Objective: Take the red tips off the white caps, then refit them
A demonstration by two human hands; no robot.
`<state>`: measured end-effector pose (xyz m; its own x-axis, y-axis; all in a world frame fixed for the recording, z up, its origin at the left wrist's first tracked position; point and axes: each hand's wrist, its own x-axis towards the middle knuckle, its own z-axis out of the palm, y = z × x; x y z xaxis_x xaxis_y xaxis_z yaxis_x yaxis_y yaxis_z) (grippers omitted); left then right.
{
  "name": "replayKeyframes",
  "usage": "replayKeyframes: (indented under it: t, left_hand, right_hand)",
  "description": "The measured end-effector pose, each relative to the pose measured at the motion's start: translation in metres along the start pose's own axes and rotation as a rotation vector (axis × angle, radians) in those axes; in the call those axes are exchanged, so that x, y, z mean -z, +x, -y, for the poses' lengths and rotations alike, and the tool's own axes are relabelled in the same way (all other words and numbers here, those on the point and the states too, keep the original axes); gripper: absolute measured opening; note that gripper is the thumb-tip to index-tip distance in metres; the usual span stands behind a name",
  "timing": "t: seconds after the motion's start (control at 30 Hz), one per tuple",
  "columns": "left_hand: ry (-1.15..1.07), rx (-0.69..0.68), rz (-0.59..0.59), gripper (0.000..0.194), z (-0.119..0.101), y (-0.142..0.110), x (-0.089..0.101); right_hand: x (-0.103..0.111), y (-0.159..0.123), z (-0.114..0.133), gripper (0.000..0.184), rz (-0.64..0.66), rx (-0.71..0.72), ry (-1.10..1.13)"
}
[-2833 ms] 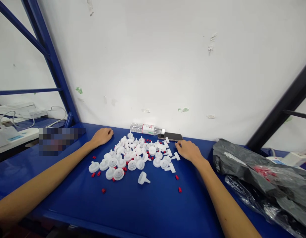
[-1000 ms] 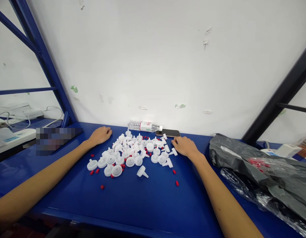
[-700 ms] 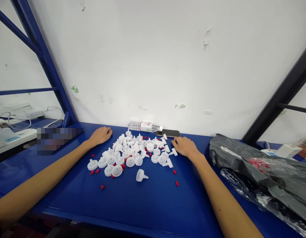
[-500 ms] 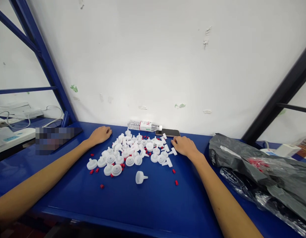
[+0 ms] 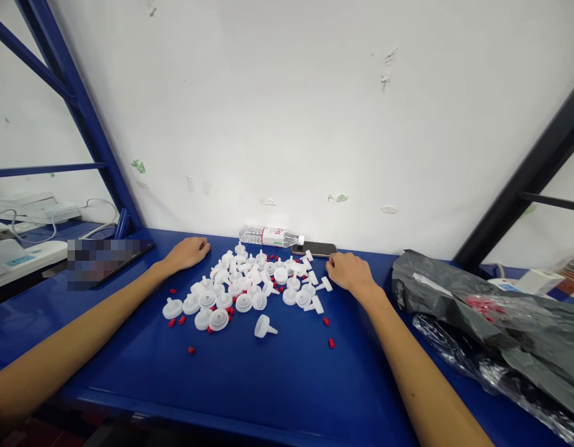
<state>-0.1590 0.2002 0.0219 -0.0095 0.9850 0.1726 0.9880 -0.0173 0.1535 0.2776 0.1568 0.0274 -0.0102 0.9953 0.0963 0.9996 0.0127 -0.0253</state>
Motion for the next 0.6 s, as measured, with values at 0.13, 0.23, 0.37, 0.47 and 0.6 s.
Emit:
replayKeyframes:
  t: [0.13,0.23,0.37,0.47,0.6]
  left_hand:
    - [-0.073,-0.02,-0.121,0.029,-0.016,-0.014,0.051]
    - [-0.132,-0.057,-0.289,0.036,-0.038,-0.056,0.099]
    - [-0.263,-0.3,-0.423,0.043,-0.065,-0.154,0.115]
    - [-0.191,-0.523,-0.291,0.027,-0.063,-0.219,0.083]
    - [-0.075,-0.597,-0.338,0.037,-0.043,-0.257,0.032]
  right_hand:
    - [0.026,-0.01,0.01,0.04,-0.174,-0.044,0.022]
    - [0.049,-0.026,0.031,0.043,-0.251,0.065,0.079]
    - [0.067,-0.071,0.071,0.029,-0.241,0.447,0.188]
    - [0.06,-0.114,0.096,0.018,-0.186,0.629,0.232]
    - [0.03,-0.147,0.111,0.026,-0.227,0.638,0.271]
